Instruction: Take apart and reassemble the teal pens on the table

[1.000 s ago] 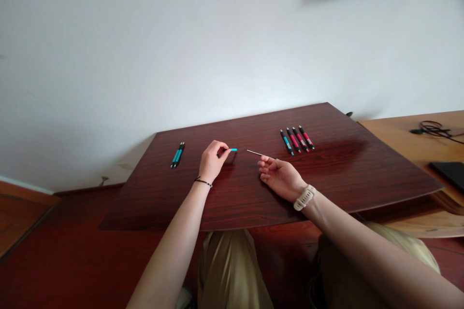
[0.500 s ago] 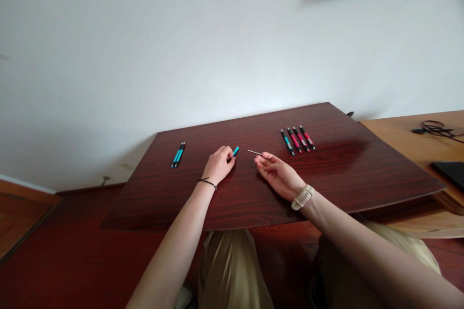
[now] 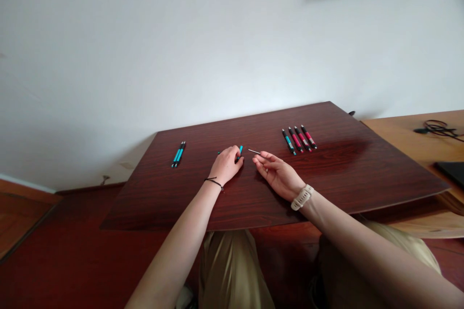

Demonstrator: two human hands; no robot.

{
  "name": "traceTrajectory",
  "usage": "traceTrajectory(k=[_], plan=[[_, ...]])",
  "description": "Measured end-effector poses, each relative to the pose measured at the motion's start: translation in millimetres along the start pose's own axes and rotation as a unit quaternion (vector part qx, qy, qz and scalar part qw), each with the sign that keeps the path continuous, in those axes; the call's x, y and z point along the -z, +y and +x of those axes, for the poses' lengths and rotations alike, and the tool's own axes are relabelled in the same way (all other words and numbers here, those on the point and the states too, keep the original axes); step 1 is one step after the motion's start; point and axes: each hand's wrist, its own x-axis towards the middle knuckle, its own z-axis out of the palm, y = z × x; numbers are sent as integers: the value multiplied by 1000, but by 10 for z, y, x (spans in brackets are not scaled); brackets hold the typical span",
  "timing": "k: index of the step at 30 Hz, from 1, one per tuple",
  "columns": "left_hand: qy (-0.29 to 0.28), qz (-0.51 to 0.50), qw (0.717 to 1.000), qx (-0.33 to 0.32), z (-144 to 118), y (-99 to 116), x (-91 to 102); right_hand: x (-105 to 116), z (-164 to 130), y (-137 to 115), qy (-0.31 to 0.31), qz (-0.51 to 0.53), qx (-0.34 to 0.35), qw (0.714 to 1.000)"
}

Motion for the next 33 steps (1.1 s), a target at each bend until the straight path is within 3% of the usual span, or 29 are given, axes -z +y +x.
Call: traceTrajectory(k=[18,21,24,27,31,33], plan=[[-18,-16,999,-36,87,80,-81,-37,95,-234,37,5,-40,998],[4,-24,999,-33,66,96,-51,-73,64,-202,27,17,-40,999],[62,-32,997,-44,20,152,32,-105,41,-193,16,29,-40,999],[87,-42,990,-102,-35,252,116,-150,16,-209,3,39,-39,998],[31,-26,974,-223,-60,394,106,-194,-11,-201,-18,47,-31,998],[10,-1,968,-251,-48,435,56,-197,-16,-174,-27,46,-23,998]])
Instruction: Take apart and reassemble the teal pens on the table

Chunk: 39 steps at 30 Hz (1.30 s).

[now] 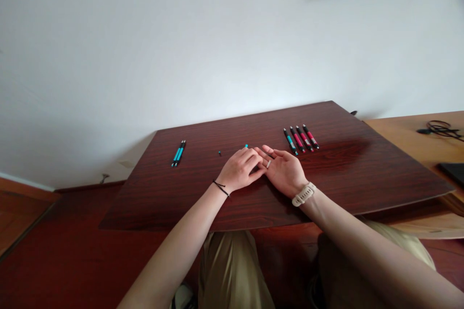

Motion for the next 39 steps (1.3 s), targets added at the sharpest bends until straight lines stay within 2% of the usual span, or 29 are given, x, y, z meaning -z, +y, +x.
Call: traceTrajectory(k=[4,13,21,29,32,34,39], plan=[[-19,21,1000,-2,29,1,-68,1,6,69,-8,7,10,1000],[0,24,1000,21,16,-31,-35,-70,23,173,-30,5,-15,999],[10,25,998,-55,13,-61,-28,-26,32,185,-34,-19,-24,999],[15,33,999,-32,5,-50,-31,-66,13,202,-42,-148,14,988],[41,38,998,10,-3,-80,-14,-66,-10,214,-55,-243,52,967],[61,46,996,36,-18,-110,3,-41,-19,213,-62,-320,96,940],[81,81,992,53,-47,-156,29,51,-9,173,-61,-501,235,831]])
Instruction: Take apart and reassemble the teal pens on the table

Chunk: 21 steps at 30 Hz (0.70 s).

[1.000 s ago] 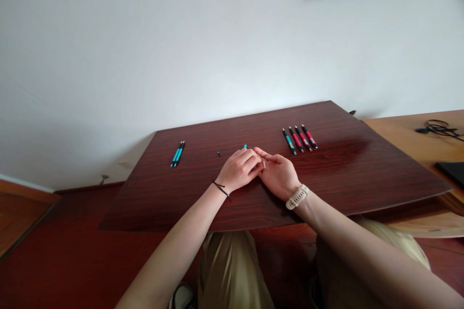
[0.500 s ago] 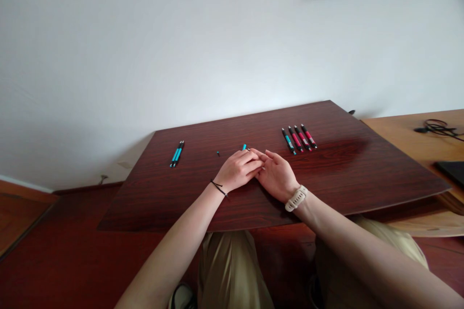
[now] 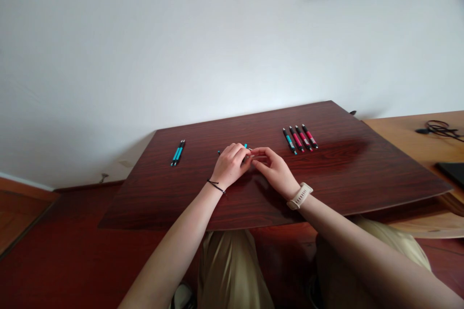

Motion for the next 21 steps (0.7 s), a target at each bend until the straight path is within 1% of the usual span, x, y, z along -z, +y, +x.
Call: traceTrajectory(k=[2,5,8,11,14,17,21], plan=[[-8,15,1000,-7,-2,-2,1,25,2,0,13,-63,23,998],[-36,38,998,-23,-4,2,9,50,6,-27,37,-159,49,985],[-56,52,996,-35,-9,9,23,71,12,-43,44,-216,74,972],[-70,59,995,-38,-15,10,27,89,16,-27,31,-245,94,965],[-77,54,995,-37,-17,10,16,93,20,-9,36,-277,115,953],[-67,41,996,-29,-11,18,6,79,27,-20,47,-285,124,950],[-44,18,999,-6,-14,-4,29,62,42,-77,58,-256,129,956]])
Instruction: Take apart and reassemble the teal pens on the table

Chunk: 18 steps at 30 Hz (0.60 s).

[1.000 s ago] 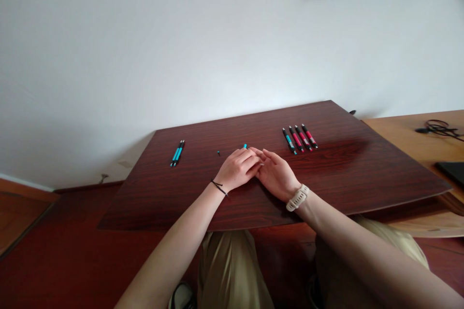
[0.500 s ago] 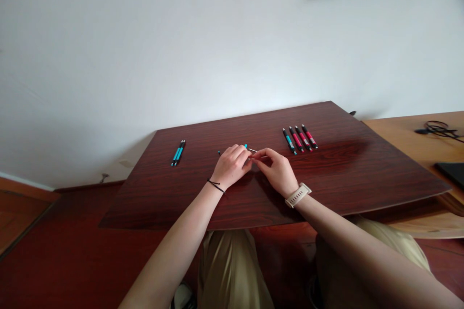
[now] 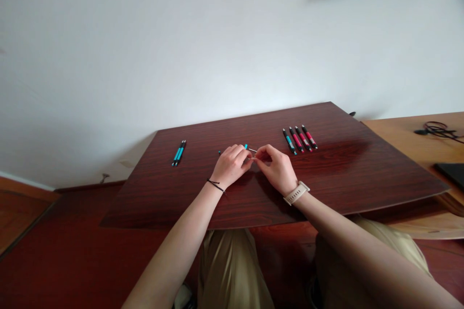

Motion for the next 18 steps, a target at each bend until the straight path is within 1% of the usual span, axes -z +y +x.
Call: traceTrajectory(k=[2,6,8,10,13,18], plan=[[21,-27,999,30,-23,-55,27,19,13,-23,12,10,-4,1000],[65,-74,986,133,-110,-242,89,61,26,-20,27,11,-14,999],[69,-64,979,180,-154,-336,104,72,25,6,25,4,-14,1000],[63,-47,974,213,-185,-404,101,76,20,33,21,-4,-14,1000],[51,-26,969,239,-202,-452,71,71,13,51,15,-5,-13,1000],[43,5,974,222,-190,-500,-3,38,1,50,2,2,-6,1000]])
